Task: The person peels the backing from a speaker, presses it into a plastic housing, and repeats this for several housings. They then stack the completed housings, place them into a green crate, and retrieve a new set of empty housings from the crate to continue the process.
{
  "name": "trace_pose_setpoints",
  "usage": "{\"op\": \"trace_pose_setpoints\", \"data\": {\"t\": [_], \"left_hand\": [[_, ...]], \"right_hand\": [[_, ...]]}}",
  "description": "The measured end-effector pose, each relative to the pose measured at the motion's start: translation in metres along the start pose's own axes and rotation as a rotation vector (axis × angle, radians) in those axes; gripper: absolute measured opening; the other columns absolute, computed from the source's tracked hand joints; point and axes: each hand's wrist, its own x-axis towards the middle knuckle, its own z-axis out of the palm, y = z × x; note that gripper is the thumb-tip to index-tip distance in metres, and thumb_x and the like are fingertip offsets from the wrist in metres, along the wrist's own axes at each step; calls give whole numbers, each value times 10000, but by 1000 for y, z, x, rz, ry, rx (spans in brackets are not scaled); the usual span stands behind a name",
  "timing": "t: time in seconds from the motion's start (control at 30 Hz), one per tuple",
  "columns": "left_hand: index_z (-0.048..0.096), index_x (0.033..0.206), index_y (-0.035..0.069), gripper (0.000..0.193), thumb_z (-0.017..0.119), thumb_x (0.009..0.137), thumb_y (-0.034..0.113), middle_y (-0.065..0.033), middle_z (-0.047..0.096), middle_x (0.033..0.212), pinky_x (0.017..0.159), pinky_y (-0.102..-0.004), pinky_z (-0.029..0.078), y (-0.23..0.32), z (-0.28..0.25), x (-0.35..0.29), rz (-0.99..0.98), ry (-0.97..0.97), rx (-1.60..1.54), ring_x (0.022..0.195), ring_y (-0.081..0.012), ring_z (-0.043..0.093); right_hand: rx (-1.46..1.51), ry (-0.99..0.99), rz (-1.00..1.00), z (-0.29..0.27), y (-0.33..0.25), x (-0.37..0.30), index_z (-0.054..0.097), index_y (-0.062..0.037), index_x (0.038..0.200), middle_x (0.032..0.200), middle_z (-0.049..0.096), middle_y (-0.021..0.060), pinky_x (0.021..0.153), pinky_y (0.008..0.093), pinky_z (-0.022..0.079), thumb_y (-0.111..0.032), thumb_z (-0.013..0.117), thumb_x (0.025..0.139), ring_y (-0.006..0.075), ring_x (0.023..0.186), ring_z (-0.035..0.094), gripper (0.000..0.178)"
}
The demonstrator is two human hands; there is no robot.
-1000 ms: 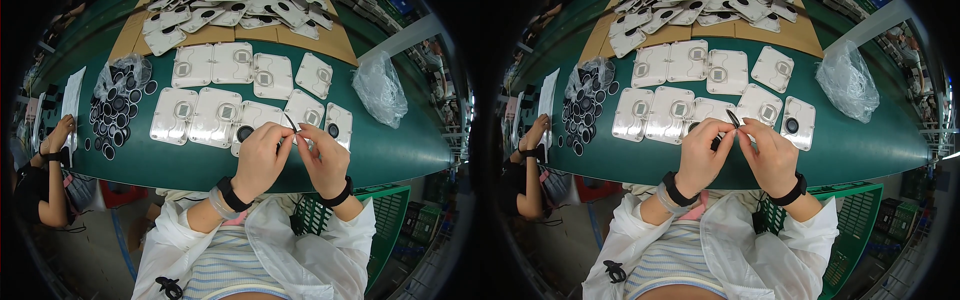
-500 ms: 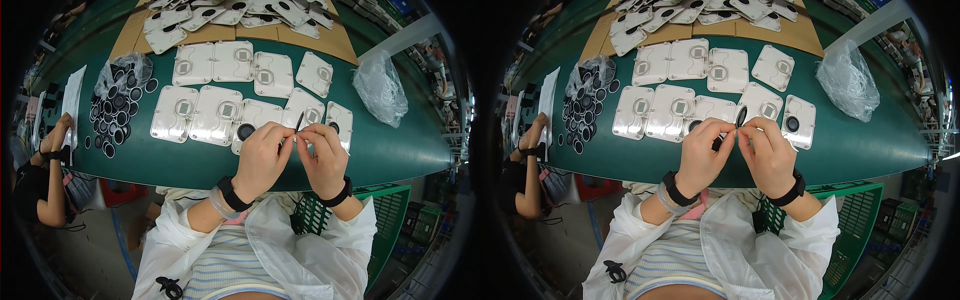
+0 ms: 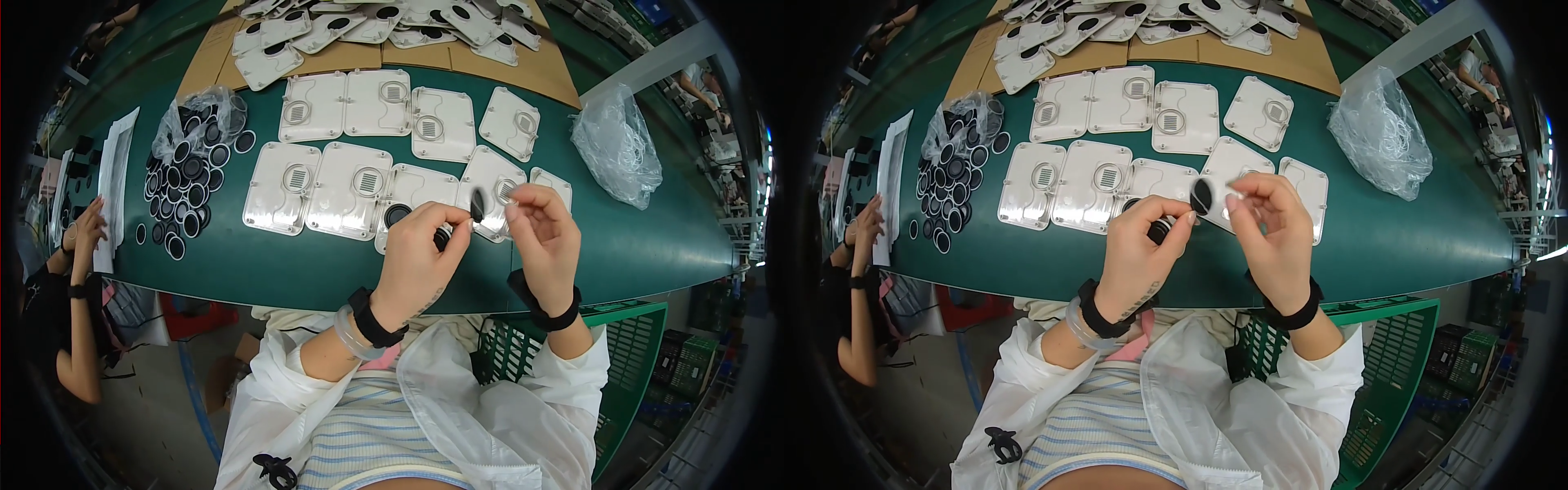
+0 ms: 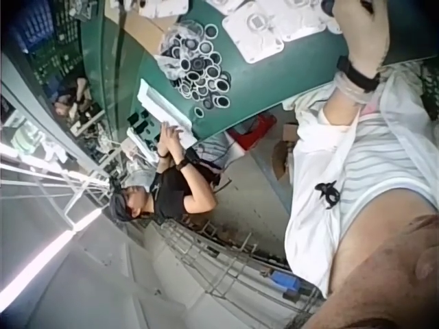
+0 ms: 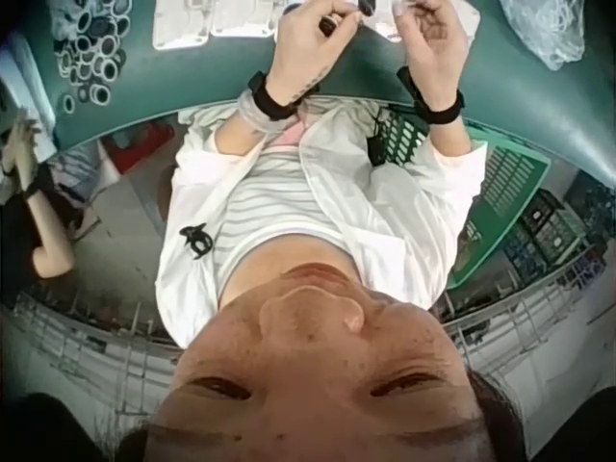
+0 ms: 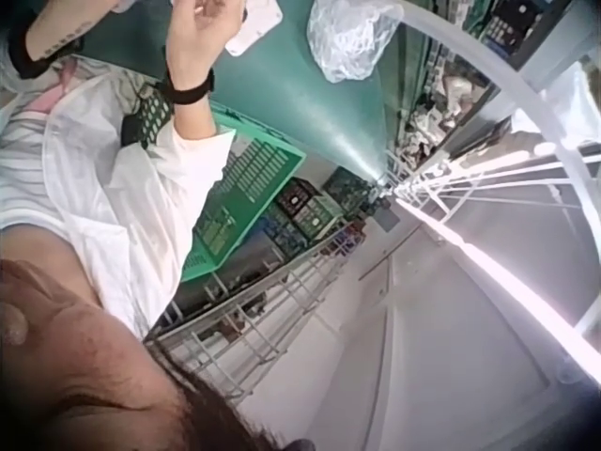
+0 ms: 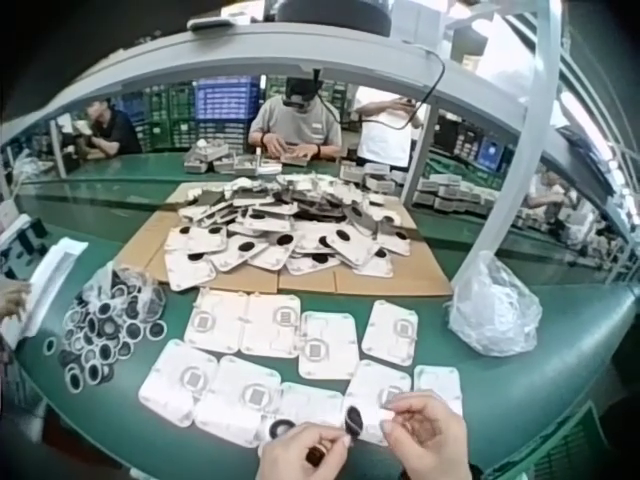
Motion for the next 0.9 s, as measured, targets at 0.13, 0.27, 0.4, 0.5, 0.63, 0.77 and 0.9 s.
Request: {"op": "trace_pose_setpoints", "data": {"t": [0.13, 0.27, 0.4, 0.5, 0.63, 0.77, 0.9], "left_hand": [[636, 875, -9, 78, 644, 825, 50, -124, 643, 804, 565, -288, 458, 0, 0, -2, -53, -17, -12, 628, -215, 603], [650, 893, -13, 81, 655, 850, 55, -53, 637, 739, 537, -220, 411, 6, 3, -1, -2, -54, -31, 605, -60, 528], [645, 890, -14, 101, 639, 852, 80, -99, 647, 764, 588, -276, 438, 1, 3, -2, -100, -200, 94, 638, -143, 568], [641, 886, -31, 124, 643, 858, 89, -67, 637, 739, 560, -254, 402, -16, -2, -9, -155, -221, 31, 627, -95, 521], [634, 876, -7, 135, 642, 881, 128, -11, 612, 723, 487, -201, 332, 1, -6, -6, -325, -350, -81, 590, -35, 463], [618, 861, 26, 136, 634, 896, 157, 13, 595, 713, 433, -173, 264, 13, -8, -4, -487, -406, -186, 556, -5, 409], [602, 873, 39, 120, 617, 907, 154, 12, 577, 727, 426, -159, 250, 9, -16, -6, -594, -410, -367, 552, -10, 398]], "right_hand": [[275, -27, -25, 15, -10, 1, 558, 12, 1053, 1140, 526, 107, 802, 246, 482, 128, 637, 776, 157, 970, 565, 310], [165, -89, -197, 13, 0, -2, 544, -14, 1088, 1177, 494, 113, 839, 274, 486, 135, 610, 787, 179, 1044, 546, 342], [47, -172, -170, 4, 0, -1, 595, -28, 974, 1158, 501, 100, 821, 256, 480, 109, 563, 766, 167, 1045, 537, 251], [206, -336, -110, 4, 0, 3, 616, -33, 918, 1132, 522, 80, 796, 255, 471, 80, 543, 748, 165, 1014, 546, 217], [571, -392, 102, -9, 3, 3, 622, -47, 923, 1106, 534, 91, 793, 263, 472, 86, 538, 760, 188, 1001, 548, 227], [887, -434, 185, -23, 3, 5, 619, -61, 946, 1067, 546, 106, 728, 252, 458, 77, 572, 767, 180, 962, 541, 231], [1346, -483, 382, -35, 3, 4, 611, -69, 984, 1041, 559, 115, 650, 246, 419, 48, 633, 768, 159, 924, 529, 247]]}}
